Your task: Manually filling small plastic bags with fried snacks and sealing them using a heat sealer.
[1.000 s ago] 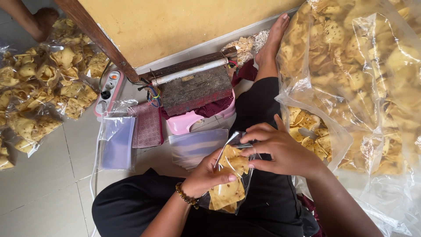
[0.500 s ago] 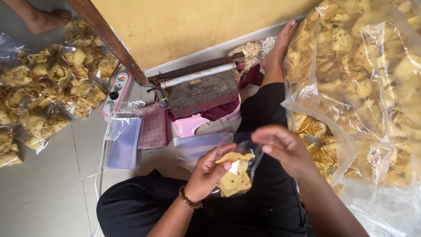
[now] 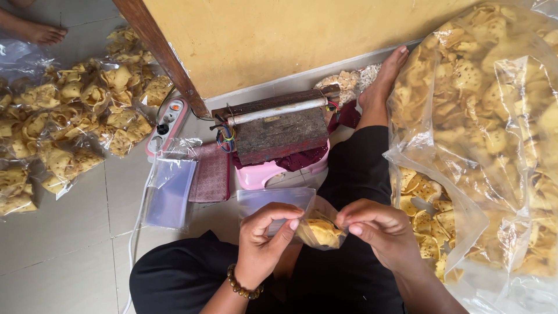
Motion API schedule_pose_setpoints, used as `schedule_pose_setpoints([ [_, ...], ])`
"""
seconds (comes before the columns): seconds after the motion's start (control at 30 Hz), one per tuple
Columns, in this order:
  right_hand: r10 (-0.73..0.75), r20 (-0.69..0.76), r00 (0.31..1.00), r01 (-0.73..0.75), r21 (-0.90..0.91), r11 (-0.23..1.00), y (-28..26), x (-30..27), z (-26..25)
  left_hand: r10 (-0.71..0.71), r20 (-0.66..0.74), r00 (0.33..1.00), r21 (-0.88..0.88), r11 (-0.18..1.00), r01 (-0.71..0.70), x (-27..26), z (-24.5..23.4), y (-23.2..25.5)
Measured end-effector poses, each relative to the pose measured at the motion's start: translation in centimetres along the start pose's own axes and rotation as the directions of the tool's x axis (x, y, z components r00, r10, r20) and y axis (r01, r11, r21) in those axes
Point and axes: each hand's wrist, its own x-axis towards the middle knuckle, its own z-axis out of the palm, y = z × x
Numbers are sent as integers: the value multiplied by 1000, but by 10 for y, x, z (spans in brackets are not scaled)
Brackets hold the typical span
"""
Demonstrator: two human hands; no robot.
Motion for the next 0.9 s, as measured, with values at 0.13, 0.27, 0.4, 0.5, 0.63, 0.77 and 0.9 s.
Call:
schedule_pose_setpoints([
  [0.13,55,-25,998,-60,-404,913,-2,5,-8,-47,23,999,59,997,46,0,-6,-9],
  [0.27,46,-97,994,-94,-584,806,6,6,-12,-94,-51,994,174,980,101,-2,-10,-26],
  [0.4,65,-112,992,-124,-666,736,-1,11,-8,-143,-61,988,251,956,154,0,-14,-31],
  [0.5,44,-50,998,-67,-718,693,-7,14,-3,-214,-3,977,258,944,208,6,-20,-22],
  [0.63,-2,-70,998,-49,-717,695,-9,18,11,-237,39,971,254,942,220,11,-24,-14],
  [0.77,-163,100,982,159,-902,402,-5,38,19,64,105,992,599,792,-115,27,-31,-10],
  [0.9,-265,203,943,273,-925,264,4,66,14,83,168,982,778,600,-184,49,-40,-20],
])
